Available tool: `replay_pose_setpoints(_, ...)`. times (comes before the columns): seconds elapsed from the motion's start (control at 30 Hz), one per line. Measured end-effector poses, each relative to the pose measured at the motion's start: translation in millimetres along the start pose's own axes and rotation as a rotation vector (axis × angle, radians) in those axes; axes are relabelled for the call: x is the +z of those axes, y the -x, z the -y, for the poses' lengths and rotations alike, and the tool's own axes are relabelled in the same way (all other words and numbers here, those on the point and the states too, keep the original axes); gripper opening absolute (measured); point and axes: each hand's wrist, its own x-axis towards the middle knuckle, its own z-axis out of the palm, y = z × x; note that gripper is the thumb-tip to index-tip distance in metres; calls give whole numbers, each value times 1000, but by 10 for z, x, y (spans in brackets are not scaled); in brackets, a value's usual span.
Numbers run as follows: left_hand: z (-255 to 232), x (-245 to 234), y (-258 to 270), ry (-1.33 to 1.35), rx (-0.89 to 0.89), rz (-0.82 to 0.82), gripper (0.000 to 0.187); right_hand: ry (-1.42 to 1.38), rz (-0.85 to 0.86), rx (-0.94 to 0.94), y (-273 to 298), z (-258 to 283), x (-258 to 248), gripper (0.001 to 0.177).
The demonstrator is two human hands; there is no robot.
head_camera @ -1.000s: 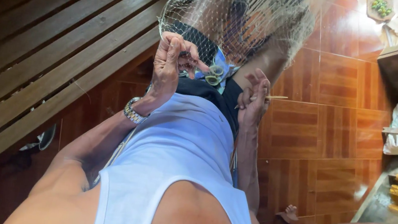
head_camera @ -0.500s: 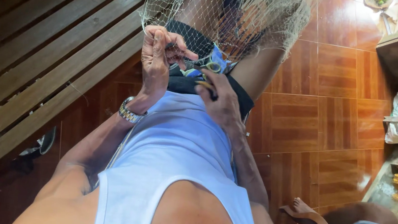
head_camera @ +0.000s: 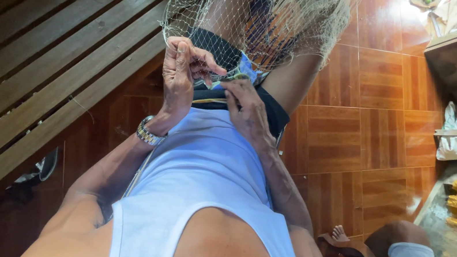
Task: Repairing a fishing net by cutting markers and weaving with a net needle
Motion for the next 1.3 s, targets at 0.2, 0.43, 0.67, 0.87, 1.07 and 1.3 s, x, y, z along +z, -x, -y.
replay_pose_setpoints(0.2, -7, 24, 13, -13, -9, 27, 24, 227, 55, -19, -21, -273, -198, 26)
replay_pose_setpoints(0.43, 15, 27, 0, -37, 5, 36, 26, 242, 258, 59, -71, -490, -206, 27)
replay_pose_setpoints(0.67, -46, 62, 10, 1, 4, 9, 25, 207, 355, 203, -94, -597, -123, 45)
replay_pose_setpoints(0.87, -73, 21, -11, -4, 12, 40, 24, 266, 354, 129, -145, -557, -161, 45)
replay_pose_setpoints(1.07, -95, -17, -25, -26, 44, 48, 23, 302, 339, 86, -224, -368, -338, 44)
replay_pose_setpoints(1.3, -159, -33, -65, -35, 86, 48, 22, 338, 219, 115, -132, -62, -506, 43)
